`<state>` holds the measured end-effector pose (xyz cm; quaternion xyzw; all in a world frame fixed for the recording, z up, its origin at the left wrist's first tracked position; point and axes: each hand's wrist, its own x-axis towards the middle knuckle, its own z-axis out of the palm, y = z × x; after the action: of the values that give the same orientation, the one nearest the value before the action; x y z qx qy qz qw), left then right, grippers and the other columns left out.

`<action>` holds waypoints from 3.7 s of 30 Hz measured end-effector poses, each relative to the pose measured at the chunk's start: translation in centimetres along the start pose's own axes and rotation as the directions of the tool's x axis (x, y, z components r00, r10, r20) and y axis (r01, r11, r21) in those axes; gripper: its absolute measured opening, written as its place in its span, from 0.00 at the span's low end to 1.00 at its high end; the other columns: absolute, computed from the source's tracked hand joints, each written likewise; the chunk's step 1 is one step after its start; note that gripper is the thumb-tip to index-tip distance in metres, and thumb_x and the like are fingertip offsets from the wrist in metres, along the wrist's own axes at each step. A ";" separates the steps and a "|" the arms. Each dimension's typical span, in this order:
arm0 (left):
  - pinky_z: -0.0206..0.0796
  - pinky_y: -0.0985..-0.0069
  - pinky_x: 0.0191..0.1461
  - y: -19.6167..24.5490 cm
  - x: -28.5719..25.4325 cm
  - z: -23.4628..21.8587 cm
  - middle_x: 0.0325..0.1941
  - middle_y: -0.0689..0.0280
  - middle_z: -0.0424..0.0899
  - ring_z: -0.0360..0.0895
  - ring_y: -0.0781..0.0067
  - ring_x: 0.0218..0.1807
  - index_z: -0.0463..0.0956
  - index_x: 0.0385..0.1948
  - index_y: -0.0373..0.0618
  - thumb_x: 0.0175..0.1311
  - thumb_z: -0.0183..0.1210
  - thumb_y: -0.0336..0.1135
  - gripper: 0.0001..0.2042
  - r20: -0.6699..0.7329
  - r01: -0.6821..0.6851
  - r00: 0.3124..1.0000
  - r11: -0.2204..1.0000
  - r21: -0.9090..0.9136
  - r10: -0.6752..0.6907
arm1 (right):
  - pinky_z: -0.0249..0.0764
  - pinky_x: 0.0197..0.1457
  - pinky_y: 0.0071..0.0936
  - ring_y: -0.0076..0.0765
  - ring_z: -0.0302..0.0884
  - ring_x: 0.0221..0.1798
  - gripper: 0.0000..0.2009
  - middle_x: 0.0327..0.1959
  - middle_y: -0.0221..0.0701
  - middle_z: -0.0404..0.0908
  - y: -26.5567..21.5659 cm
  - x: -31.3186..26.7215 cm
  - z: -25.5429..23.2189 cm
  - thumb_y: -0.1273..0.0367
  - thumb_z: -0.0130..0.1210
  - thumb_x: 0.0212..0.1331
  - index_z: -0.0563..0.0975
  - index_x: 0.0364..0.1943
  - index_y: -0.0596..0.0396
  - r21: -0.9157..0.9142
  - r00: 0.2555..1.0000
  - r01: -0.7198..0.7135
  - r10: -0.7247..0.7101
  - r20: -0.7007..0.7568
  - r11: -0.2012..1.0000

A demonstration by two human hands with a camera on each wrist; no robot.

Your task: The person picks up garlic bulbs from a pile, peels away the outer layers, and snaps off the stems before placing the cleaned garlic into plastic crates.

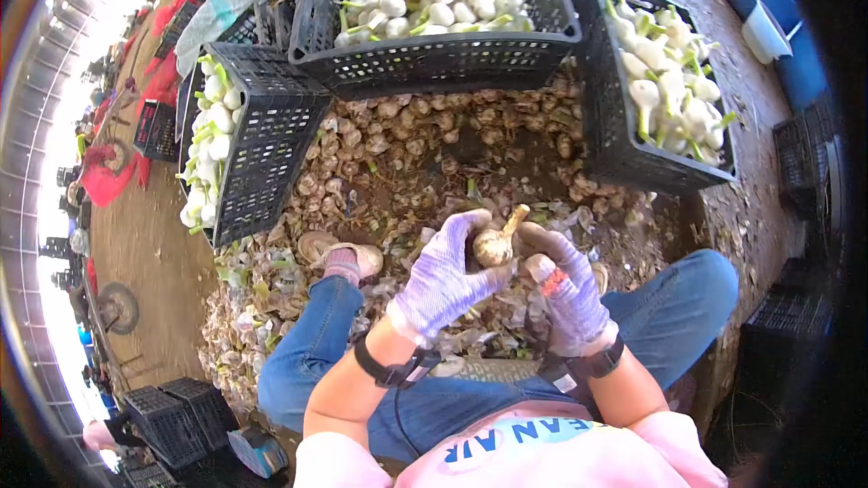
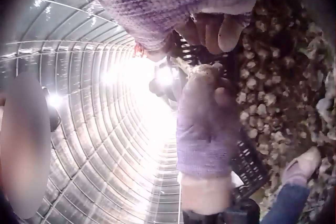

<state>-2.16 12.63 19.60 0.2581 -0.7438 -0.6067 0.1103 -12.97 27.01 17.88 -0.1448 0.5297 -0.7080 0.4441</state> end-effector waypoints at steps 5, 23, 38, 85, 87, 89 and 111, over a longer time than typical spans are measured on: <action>0.68 0.75 0.51 3.2 -4.3 1.5 0.47 0.61 0.75 0.75 0.70 0.47 0.68 0.49 0.40 0.42 0.71 0.32 0.29 0.029 -0.174 0.985 0.966 0.193 0.172 | 0.71 0.46 0.20 0.23 0.75 0.43 0.18 0.40 0.29 0.78 0.2 -2.7 0.0 0.66 0.61 0.53 0.73 0.46 0.59 0.134 1.000 -0.022 0.019 0.023 0.991; 0.65 0.77 0.55 3.5 -9.4 3.7 0.50 0.63 0.74 0.72 0.75 0.51 0.66 0.54 0.38 0.45 0.70 0.38 0.33 -0.011 -0.074 0.997 0.997 -0.029 0.074 | 0.74 0.35 0.19 0.20 0.77 0.32 0.12 0.32 0.27 0.80 -2.2 -6.7 -0.8 0.66 0.60 0.55 0.77 0.39 0.59 0.028 0.991 -0.041 0.037 0.126 0.999; 0.63 0.76 0.57 2.9 -9.4 3.8 0.53 0.62 0.73 0.69 0.74 0.55 0.64 0.58 0.38 0.51 0.67 0.39 0.32 0.004 0.056 0.998 0.950 -0.307 -0.058 | 0.76 0.38 0.20 0.24 0.78 0.34 0.12 0.34 0.31 0.80 -2.8 -6.7 -0.4 0.69 0.59 0.55 0.76 0.42 0.60 0.134 0.980 -0.171 0.155 0.123 0.976; 0.70 0.78 0.46 2.2 -8.9 4.3 0.46 0.62 0.78 0.77 0.70 0.45 0.70 0.52 0.40 0.50 0.67 0.39 0.26 0.072 0.160 0.985 0.670 -0.725 -0.157 | 0.69 0.32 0.24 0.30 0.74 0.31 0.19 0.35 0.35 0.78 0.2 -6.8 -1.4 0.61 0.49 0.57 0.71 0.48 0.60 0.589 0.935 -0.294 0.100 0.339 0.753; 0.69 0.76 0.49 1.9 -8.6 4.0 0.47 0.61 0.78 0.76 0.70 0.48 0.70 0.52 0.40 0.51 0.66 0.38 0.26 0.118 0.147 0.989 0.623 -0.768 -0.088 | 0.72 0.34 0.25 0.35 0.78 0.37 0.17 0.40 0.40 0.78 0.2 -6.7 -1.3 0.62 0.49 0.57 0.71 0.46 0.59 0.730 0.929 -0.309 0.031 0.368 0.609; 0.63 0.73 0.58 1.2 -8.4 3.7 0.50 0.59 0.77 0.73 0.70 0.53 0.71 0.52 0.40 0.55 0.63 0.35 0.22 0.139 0.127 0.990 0.605 -0.786 -0.027 | 0.74 0.37 0.26 0.37 0.78 0.39 0.17 0.41 0.41 0.77 -1.4 -6.9 -0.8 0.62 0.50 0.57 0.70 0.46 0.59 0.687 0.942 -0.284 0.061 0.330 0.668; 0.73 0.75 0.48 -4.2 -4.3 4.5 0.44 0.60 0.79 0.77 0.66 0.45 0.71 0.47 0.39 0.53 0.64 0.36 0.21 -0.220 0.081 0.909 0.665 -0.742 -0.355 | 0.71 0.36 0.30 0.40 0.76 0.32 0.11 0.27 0.39 0.76 -0.3 -1.4 -1.0 0.65 0.55 0.57 0.76 0.37 0.58 -0.506 0.887 0.255 0.009 0.461 0.824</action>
<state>0.42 18.08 15.11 0.3852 -0.3781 -0.8018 0.2565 -12.97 28.74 18.15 -0.4591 0.5852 -0.4999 0.4437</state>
